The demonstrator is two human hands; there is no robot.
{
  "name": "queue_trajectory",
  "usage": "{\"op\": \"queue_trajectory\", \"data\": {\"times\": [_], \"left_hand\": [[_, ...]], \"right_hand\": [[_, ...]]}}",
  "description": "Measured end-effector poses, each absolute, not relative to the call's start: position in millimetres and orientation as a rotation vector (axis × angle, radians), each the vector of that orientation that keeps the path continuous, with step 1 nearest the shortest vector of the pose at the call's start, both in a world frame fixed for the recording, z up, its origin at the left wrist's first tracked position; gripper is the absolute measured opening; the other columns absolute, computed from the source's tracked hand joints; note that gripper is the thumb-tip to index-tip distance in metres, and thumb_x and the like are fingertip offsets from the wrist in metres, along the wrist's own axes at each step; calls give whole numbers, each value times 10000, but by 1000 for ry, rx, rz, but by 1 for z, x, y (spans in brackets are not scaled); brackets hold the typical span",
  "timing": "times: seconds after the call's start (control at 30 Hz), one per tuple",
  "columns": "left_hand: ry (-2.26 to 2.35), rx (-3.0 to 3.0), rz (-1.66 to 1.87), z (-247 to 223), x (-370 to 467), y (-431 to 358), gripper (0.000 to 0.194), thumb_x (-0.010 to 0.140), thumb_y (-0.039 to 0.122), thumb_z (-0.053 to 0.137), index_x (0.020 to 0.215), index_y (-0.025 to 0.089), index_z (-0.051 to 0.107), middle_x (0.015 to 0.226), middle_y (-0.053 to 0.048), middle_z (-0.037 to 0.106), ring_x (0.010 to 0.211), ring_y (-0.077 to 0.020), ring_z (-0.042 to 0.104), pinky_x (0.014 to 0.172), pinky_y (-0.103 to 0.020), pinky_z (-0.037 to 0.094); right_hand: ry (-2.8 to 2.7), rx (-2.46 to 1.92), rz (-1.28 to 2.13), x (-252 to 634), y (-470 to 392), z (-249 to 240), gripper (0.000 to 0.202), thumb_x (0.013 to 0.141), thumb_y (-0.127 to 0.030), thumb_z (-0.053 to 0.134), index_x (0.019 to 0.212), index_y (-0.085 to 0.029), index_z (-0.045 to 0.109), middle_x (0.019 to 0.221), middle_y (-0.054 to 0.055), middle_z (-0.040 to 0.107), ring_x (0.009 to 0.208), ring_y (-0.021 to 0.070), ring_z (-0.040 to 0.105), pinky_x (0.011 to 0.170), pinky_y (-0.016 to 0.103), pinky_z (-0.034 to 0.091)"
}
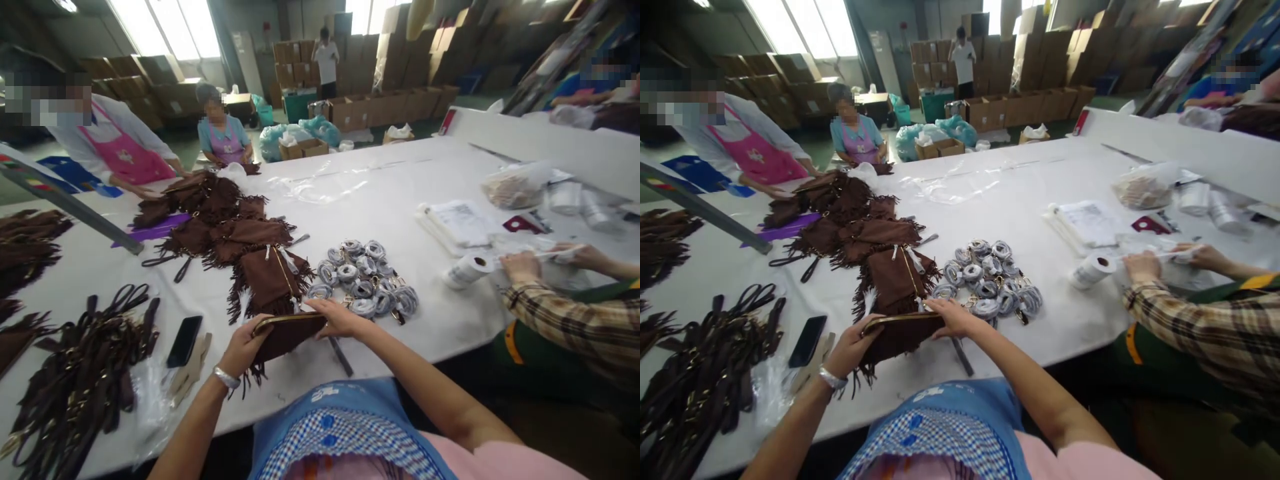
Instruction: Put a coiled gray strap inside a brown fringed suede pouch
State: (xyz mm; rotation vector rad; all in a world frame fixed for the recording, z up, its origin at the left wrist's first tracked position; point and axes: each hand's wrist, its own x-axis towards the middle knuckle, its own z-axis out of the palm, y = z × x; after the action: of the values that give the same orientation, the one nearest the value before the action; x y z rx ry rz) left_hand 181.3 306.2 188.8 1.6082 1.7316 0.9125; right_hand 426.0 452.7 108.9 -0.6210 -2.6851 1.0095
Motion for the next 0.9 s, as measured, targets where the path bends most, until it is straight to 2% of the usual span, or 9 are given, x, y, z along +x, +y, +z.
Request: {"op": "queue_trajectory", "data": {"times": [0.07,0.13,0.23,0.37,0.53,0.63,0.77,0.83,0.9], "left_hand": [[1691,1643,925,206,177,322,321,895,436,517,1006,176,670,906,-39,694,873,-213,632,803,-305,502],[1723,1659,981,221,173,337,328,897,449,516,997,175,665,903,-42,694,869,-214,636,796,-305,509],[1881,1691,1185,238,168,360,355,883,453,549,1121,206,640,1081,-54,692,1017,-232,633,919,-338,493],[1919,1539,1560,245,165,381,462,897,424,548,1320,239,517,1230,-74,647,1144,-226,608,1028,-387,460],[1868,1217,1475,212,159,382,436,849,479,602,1181,196,617,1132,-98,689,982,-245,687,887,-408,563],[1837,1030,1352,180,161,380,462,814,513,630,1117,165,650,1076,-112,716,959,-254,696,885,-415,570],[1796,904,1219,141,172,383,505,793,540,640,1103,141,649,1059,-129,727,965,-261,700,905,-422,562],[1783,874,1177,122,175,385,514,798,545,628,1105,133,643,1067,-137,725,964,-260,701,902,-423,561],[1820,852,1148,103,174,386,530,812,546,600,1136,128,623,1085,-145,719,958,-259,703,875,-422,568]], "right_hand": [[-2574,-554,1167,418,458,114,854,706,-383,793,1452,-263,397,1386,95,556,1234,276,540,1038,378,407],[-2519,-563,1256,415,465,125,625,750,-417,747,1328,-273,560,1163,40,699,1032,242,650,894,315,487],[-2469,-653,1343,421,475,142,416,766,-500,703,1082,-229,714,898,5,743,830,218,678,719,276,513],[-2160,-796,1564,445,507,159,427,772,-515,685,1063,-204,714,970,16,746,846,214,684,702,279,543],[-1547,-1158,1315,480,600,176,420,682,-479,776,962,-167,743,903,46,761,819,224,696,746,341,582],[-1314,-1275,1155,490,677,179,454,765,-473,711,1059,-129,693,1030,81,745,876,191,686,794,319,578],[-1151,-1416,973,493,769,172,545,926,-459,507,1261,-29,514,1251,178,634,957,130,639,794,271,550],[-1150,-1478,924,491,798,161,547,984,-461,376,1299,-21,459,1265,201,602,955,126,640,770,291,547],[-1230,-1519,889,488,811,143,474,1002,-434,369,1270,-63,495,1196,164,623,895,136,661,759,325,553]]}}
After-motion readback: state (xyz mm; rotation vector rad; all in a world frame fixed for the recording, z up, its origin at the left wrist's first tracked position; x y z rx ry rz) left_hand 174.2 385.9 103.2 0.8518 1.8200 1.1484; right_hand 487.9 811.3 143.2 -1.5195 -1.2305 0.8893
